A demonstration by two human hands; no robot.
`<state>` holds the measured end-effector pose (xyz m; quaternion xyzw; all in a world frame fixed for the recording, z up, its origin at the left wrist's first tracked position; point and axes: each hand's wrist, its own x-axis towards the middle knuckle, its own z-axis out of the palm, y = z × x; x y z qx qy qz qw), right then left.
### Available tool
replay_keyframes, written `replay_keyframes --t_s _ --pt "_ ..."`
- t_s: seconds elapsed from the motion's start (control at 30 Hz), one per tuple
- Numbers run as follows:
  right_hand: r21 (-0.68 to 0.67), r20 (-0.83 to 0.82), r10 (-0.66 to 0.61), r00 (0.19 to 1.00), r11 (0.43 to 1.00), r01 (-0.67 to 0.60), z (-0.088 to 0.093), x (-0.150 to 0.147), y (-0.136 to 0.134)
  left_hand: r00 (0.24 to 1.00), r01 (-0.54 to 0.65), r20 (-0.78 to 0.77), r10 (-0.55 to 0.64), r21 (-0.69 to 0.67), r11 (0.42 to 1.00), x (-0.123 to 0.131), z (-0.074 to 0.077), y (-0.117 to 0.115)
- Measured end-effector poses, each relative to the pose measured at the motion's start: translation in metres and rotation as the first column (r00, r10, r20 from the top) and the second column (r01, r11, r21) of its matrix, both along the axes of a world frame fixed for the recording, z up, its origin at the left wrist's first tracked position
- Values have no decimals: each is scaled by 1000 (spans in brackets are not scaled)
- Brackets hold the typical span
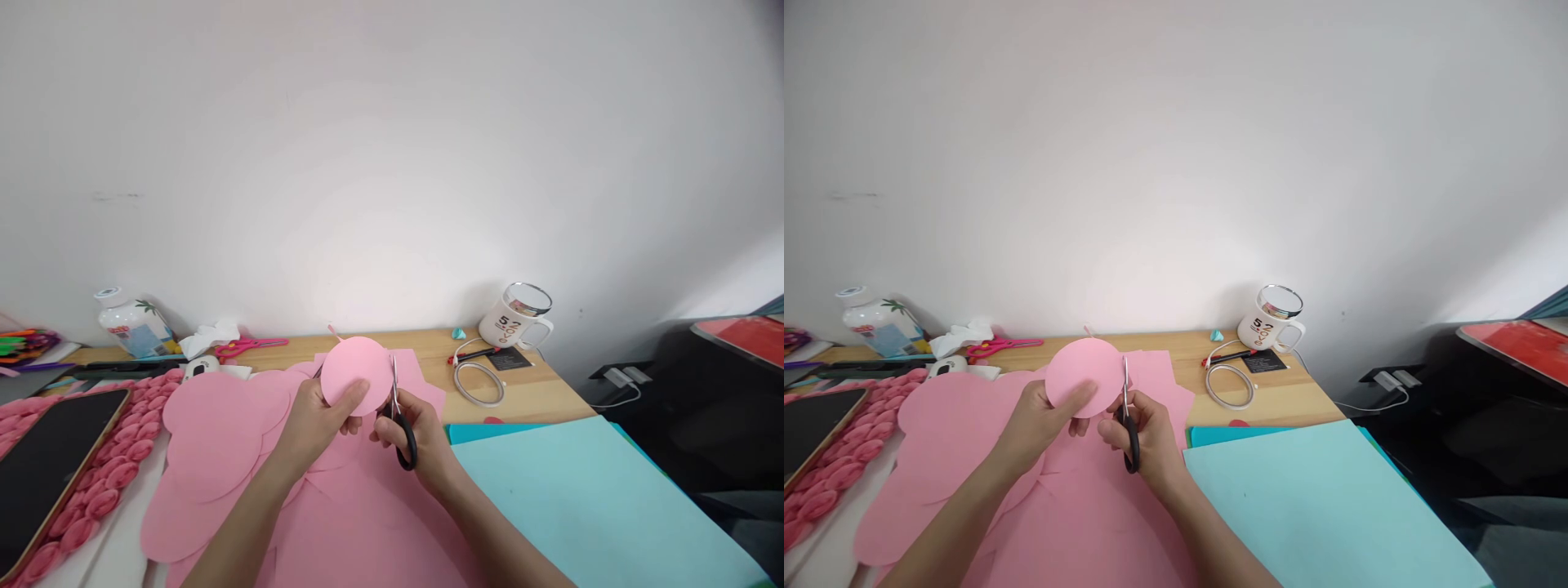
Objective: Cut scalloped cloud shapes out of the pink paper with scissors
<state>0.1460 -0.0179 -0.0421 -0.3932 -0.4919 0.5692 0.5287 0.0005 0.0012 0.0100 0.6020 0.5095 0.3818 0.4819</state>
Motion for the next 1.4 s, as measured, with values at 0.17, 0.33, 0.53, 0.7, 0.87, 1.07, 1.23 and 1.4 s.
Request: replay_keyframes --t_s 0.17,0.33,0.53,0.7,0.87,1.07,1.23,1.4 --pt "-41 36 -16 999 999 18 4 -1 -1 1000 -4 2 4 -12 1000 0 -1 0" --pt "-81 36 -71 997 994 73 2 -2 -1 999 -48 -22 48 -11 999 -1 -4 2" --pt "-25 -21 -29 999 999 29 -2 -2 -2 997 -54 49 52 30 998 3 -10 1" --pt "60 12 54 998 997 -55 5 -4 -4 999 -28 31 26 57 998 11 -9 -4" --pt "87 30 46 998 995 -49 15 -5 -5 1000 -20 -11 20 23 1000 14 -9 -5" --pt "23 19 -47 999 999 47 10 0 -2 1000 -4 19 4 -26 1000 7 -6 -1" --pt "19 13 9 1000 1000 -9 3 4 2 998 -58 -16 57 -40 998 2 0 -1" --pt "39 -4 62 998 997 -62 -2 5 2 997 -74 -39 73 -24 997 -1 0 1"
